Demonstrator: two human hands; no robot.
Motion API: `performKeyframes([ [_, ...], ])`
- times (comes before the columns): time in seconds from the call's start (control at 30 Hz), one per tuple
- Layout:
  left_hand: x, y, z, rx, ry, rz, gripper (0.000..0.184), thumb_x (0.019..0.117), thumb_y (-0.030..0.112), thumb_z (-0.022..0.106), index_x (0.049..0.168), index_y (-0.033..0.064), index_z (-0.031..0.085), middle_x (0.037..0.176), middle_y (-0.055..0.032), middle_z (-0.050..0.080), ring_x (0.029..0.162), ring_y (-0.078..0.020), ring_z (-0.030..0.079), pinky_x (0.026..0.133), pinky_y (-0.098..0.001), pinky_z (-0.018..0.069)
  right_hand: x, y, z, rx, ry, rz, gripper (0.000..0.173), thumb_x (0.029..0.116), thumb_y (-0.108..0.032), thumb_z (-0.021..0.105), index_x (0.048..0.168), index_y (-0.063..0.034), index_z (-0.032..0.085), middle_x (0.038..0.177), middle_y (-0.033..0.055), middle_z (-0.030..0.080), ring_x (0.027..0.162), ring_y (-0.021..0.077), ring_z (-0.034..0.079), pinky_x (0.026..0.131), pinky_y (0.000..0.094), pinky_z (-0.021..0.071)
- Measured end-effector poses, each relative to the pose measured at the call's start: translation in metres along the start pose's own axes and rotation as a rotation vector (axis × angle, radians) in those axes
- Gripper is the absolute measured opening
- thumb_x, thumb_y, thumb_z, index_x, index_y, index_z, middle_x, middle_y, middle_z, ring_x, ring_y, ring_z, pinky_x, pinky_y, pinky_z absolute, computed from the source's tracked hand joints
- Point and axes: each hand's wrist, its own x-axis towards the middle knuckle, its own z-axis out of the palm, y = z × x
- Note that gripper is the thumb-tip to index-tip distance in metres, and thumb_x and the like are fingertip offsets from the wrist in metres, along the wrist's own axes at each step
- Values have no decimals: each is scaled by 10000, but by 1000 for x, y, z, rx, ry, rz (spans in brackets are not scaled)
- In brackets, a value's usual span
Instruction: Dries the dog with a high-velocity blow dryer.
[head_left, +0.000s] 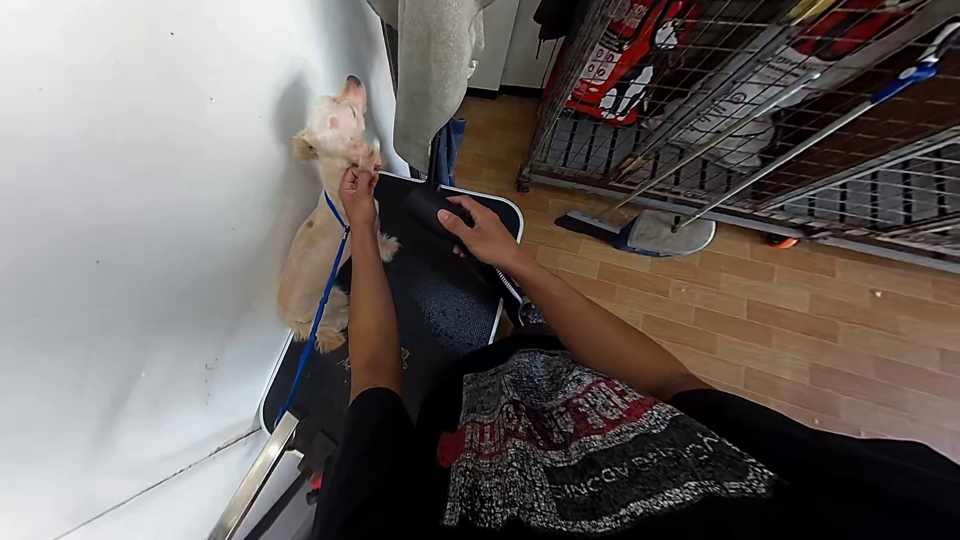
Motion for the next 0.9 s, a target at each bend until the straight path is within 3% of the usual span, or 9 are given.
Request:
performKeyframes([
  [0.2,-3,16,-5,17,53,-25,144,1038,5,465,970,-12,591,1087,-175,751,1017,-233,741,892,-344,601,4,7,-2,-26,-18,-23,517,1033,-485,572,1433,-160,534,983,128,688,636,202,680,594,374,614],
  [0.33,-9,27,-12,216,205,29,122,1029,10,496,984,-47,594,1011,-170,764,962,-227,759,872,-357,616,0,8,-1,-15,-33,-19,514,1036,-462,578,1438,-144,533,978,134,684,649,204,679,603,379,611],
  [0.47,-11,38,-36,284,299,113,164,999,47,534,857,9,606,784,-64,692,756,-159,707,765,-352,616,-1,6,-1,-38,-63,-41,491,1041,-459,569,1429,-160,538,944,129,694,620,209,673,584,380,605],
  [0.57,-22,47,-53,165,474,185,278,975,116,433,1180,-45,527,997,-134,638,883,-207,654,783,-404,585,-8,8,3,-64,-148,-35,506,1037,-461,577,1442,-161,529,955,123,700,638,201,682,597,374,611],
  [0.63,-23,64,-57,61,577,129,494,1094,327,278,1428,-17,396,1244,-177,600,1072,-242,635,910,-430,550,-13,13,6,-94,-201,-25,509,1031,-476,581,1439,-177,527,910,104,705,632,179,682,597,356,608],
  [0.7,-21,86,-60,-23,542,24,687,1084,578,175,1445,54,433,1286,-134,621,1128,-228,635,973,-445,529,-17,16,6,-127,-251,-2,530,1023,-497,582,1449,-188,517,879,98,700,634,168,680,612,347,604],
  [0.73,-19,93,-63,8,493,-16,718,1068,626,147,1336,62,502,1158,-96,658,1031,-191,658,914,-427,550,-19,17,6,-143,-268,14,537,1021,-498,585,1455,-189,513,873,98,693,631,160,674,614,338,599],
  [0.8,-18,95,-72,208,325,-35,650,1107,513,226,1239,6,613,945,-61,701,836,-129,676,792,-358,583,-24,21,6,-157,-289,47,537,1021,-487,592,1461,-189,512,875,98,686,625,150,663,617,328,592],
  [0.9,-31,90,-71,605,-46,-84,381,1103,281,426,1179,-34,626,863,-46,646,723,-95,616,699,-300,555,-28,30,6,-162,-309,59,522,1023,-480,593,1452,-190,525,893,98,687,628,151,658,615,330,590],
])
